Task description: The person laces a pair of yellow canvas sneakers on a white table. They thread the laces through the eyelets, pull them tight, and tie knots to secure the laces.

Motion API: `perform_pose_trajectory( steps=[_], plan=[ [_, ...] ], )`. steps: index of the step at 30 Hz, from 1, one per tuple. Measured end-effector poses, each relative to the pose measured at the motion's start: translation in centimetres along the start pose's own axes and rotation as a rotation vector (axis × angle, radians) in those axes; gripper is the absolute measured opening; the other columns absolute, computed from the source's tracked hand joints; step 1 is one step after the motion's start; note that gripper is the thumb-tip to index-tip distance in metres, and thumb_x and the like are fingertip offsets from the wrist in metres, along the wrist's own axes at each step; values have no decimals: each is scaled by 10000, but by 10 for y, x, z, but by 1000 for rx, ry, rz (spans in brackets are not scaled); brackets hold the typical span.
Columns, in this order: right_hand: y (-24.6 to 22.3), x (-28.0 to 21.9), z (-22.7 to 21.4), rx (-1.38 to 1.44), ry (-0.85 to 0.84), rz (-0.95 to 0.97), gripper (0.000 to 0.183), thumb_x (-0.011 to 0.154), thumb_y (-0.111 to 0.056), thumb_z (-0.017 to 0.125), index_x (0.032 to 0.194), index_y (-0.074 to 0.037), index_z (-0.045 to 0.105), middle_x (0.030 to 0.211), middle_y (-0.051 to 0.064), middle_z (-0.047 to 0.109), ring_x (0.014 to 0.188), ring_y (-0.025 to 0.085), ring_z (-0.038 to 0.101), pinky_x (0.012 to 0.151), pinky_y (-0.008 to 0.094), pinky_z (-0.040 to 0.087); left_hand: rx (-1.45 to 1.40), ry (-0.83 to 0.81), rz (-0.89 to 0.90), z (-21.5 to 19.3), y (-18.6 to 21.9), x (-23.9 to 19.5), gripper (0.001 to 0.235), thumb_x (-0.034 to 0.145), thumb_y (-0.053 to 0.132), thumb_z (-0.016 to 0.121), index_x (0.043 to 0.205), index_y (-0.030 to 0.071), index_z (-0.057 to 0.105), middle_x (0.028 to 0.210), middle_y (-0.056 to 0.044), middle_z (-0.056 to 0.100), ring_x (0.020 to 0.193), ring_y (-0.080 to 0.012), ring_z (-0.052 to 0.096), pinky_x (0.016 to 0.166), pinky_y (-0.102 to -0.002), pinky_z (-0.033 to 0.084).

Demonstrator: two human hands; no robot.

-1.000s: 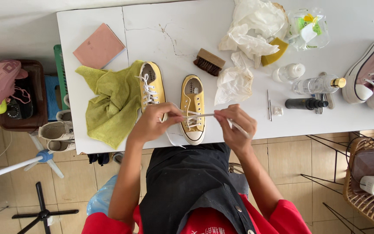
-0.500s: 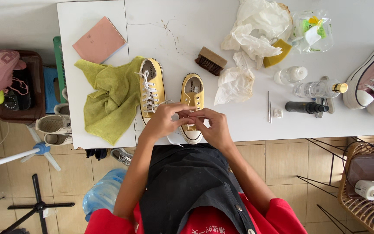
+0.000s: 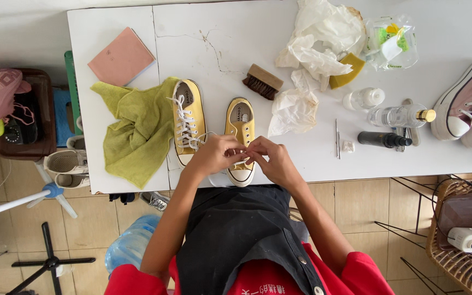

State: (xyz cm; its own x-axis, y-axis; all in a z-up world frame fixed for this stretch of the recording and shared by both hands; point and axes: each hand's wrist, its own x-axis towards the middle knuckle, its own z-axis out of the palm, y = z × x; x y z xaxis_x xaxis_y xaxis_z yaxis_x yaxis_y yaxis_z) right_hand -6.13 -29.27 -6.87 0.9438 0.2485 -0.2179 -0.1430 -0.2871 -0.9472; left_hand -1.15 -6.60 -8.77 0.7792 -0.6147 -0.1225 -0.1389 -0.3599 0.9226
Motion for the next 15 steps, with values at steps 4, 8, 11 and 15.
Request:
perform_pose_trajectory(
  steps=[4,8,11,15],
  plan=[
    [10,9,-1,-23,-45,34,159,1030,-8,700,1150,-112,688,837,75,850,831,233,835,914,412,636,116,-29,61,-2,-3,3,117,961,150,871,1048,73,877,922,-168,794,796,-361,786,714,-453,632],
    [2,23,-3,-90,-28,42,91,1066,-46,674,1102,-125,646,801,53,837,804,223,812,901,411,635,204,-1,42,-3,-17,15,138,992,254,868,1073,143,882,934,-91,805,824,-268,785,764,-359,641],
    [-6,31,-8,-113,-19,104,114,1133,-164,605,1246,-147,605,819,79,832,767,253,784,835,414,600,348,37,120,-2,-20,20,78,1004,238,855,1024,163,865,915,-39,779,878,-230,764,833,-356,594],
    [-1,54,-12,-182,-59,178,372,1223,-383,379,1466,-212,603,789,59,816,808,359,760,811,473,570,764,123,301,11,-53,24,134,889,325,906,890,235,806,1047,54,702,1233,-199,638,1106,-443,451]
  ],
)
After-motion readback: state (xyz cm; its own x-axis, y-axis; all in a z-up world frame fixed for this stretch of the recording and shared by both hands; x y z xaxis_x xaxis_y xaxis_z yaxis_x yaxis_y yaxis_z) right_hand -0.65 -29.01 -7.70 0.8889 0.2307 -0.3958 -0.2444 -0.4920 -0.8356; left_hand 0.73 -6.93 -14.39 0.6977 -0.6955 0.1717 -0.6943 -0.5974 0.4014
